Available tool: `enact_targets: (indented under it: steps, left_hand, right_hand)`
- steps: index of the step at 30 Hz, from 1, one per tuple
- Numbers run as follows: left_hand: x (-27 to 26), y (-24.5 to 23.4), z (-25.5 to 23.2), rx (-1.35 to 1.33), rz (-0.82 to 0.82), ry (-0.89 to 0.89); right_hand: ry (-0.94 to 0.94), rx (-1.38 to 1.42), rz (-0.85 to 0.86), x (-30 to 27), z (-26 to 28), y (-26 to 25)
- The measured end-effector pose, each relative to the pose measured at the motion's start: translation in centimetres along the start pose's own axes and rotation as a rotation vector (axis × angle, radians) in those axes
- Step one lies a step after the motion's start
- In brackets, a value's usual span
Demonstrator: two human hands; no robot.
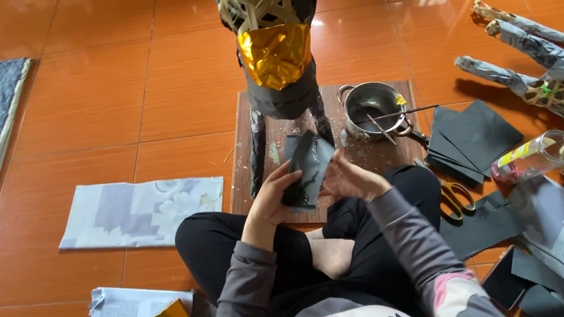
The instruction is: Crafting a sculpture by applying gold foil and attaching foam pieces to a frame
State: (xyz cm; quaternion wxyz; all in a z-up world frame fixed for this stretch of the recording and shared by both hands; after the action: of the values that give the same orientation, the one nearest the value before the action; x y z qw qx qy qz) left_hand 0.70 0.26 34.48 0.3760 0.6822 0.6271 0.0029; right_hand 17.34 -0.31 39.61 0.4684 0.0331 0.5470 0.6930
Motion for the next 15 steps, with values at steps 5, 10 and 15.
enact_targets:
  steps: [5,10,15]
  left_hand:
    - [-5.8,1.7,-3.5,0.119,0.065,-0.027]
    - [-6.8,-1.7,-5.6,0.319,0.145,0.017]
    - [-5.3,-5.4,-4.2,0.099,0.300,0.087]
  right_hand:
    - [-0.310,-0.176,0.514,-1.0,2.1,3.8]
    - [-0.296,-0.263,-0.019,1.3,5.6,0.6]
    - [-0.461,-0.295,0.119,-6.8,6.6,10.9]
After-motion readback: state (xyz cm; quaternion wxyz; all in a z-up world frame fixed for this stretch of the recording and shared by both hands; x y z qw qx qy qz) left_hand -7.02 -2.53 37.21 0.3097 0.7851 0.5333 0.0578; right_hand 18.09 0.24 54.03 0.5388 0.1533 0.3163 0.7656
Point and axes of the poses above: each hand's wrist, its own x-axis towards the middle knuckle, its own y-axis out of the palm, z = x × y, the point moved 2 cm from there along x, towards the middle knuckle
